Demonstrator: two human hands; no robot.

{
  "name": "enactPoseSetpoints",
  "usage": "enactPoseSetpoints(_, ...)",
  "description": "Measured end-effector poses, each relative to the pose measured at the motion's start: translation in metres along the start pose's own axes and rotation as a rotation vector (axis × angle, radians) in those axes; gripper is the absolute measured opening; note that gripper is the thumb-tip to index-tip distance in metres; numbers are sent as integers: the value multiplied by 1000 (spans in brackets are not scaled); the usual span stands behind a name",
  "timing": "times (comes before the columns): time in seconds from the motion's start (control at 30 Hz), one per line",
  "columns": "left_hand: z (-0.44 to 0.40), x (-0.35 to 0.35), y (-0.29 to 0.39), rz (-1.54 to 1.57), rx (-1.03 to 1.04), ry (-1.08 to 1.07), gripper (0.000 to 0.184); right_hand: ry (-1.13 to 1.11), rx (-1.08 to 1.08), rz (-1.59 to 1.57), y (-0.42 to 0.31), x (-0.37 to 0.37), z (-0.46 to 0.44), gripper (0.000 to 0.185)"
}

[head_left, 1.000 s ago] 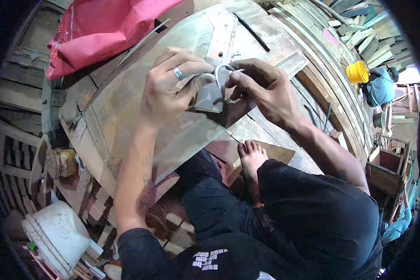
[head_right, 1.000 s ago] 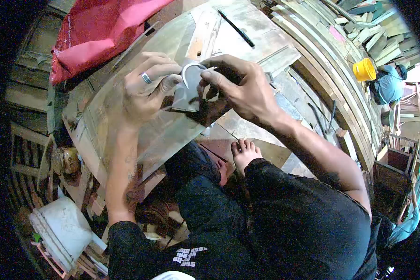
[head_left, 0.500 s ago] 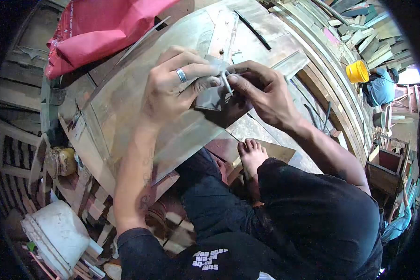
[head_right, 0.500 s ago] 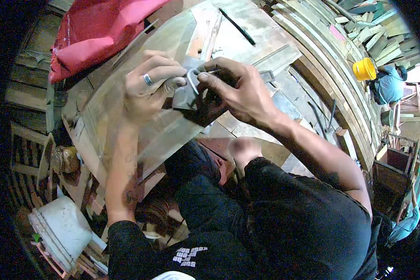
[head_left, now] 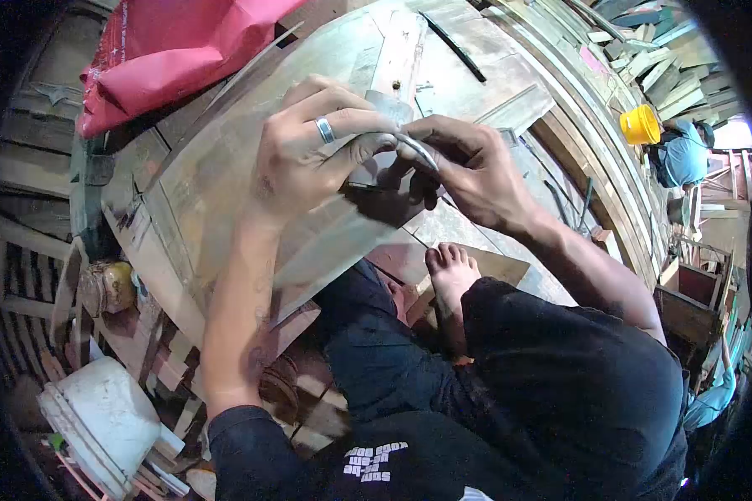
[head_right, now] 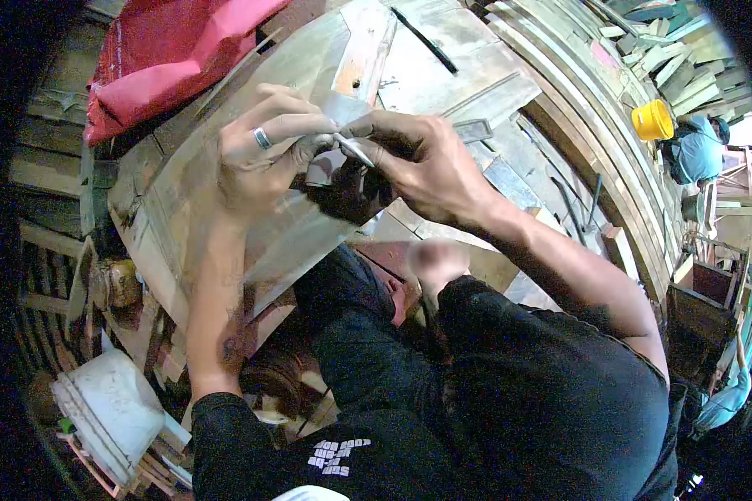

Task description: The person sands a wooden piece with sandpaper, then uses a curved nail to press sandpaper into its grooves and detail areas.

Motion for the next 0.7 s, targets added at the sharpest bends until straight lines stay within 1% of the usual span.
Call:
enactPoseSetpoints(0.1,1,0,0,1,-6,4,24,8,-33,20,-4,0,0,32)
enactPoseSetpoints(0.17,2,0,-1,3,-24,8,23,-63,65,-68,-8,2,2,33)
enactPoseSetpoints(0.2,1,1,0,-17,-23,3,23,-63,65,-68,-7,2,2,33)
enactPoseSetpoints(0.27,1,0,-1,-36,-22,-2,24,-101,137,-111,-1,2,3,33)
enactPoseSetpoints(0.3,2,0,-2,-32,-22,-4,25,-101,137,-111,-3,1,3,33)
enactPoseSetpoints(0.37,2,-1,-1,-27,-23,-6,26,-167,205,-63,-7,1,3,37)
enactPoseSetpoints(0.43,0,-2,2,-12,-73,-11,28,-168,165,-126,-10,2,3,36)
enactPoseSetpoints(0.5,1,-2,0,-3,-60,4,28,-145,95,30,-16,-2,1,37)
enactPoseSetpoints(0.53,2,-1,-1,-6,-80,-4,26,-142,85,-1,-14,-2,1,38)
enactPoseSetpoints(0.63,2,-1,0,-4,-126,-20,23,-142,93,41,-16,-5,0,37)
enactPoseSetpoints(0.7,3,-1,-1,1,-152,-28,22,-163,126,2,-16,-5,-1,36)
Point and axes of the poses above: each hand's wrist, its own z-axis away from the middle knuckle, its own x-axis out of the palm, y = z × x, the point moved 5 cm from there along -z, towards the middle knuckle, and after that the axes turned 8 degrees about y, right-handed, at the moved point
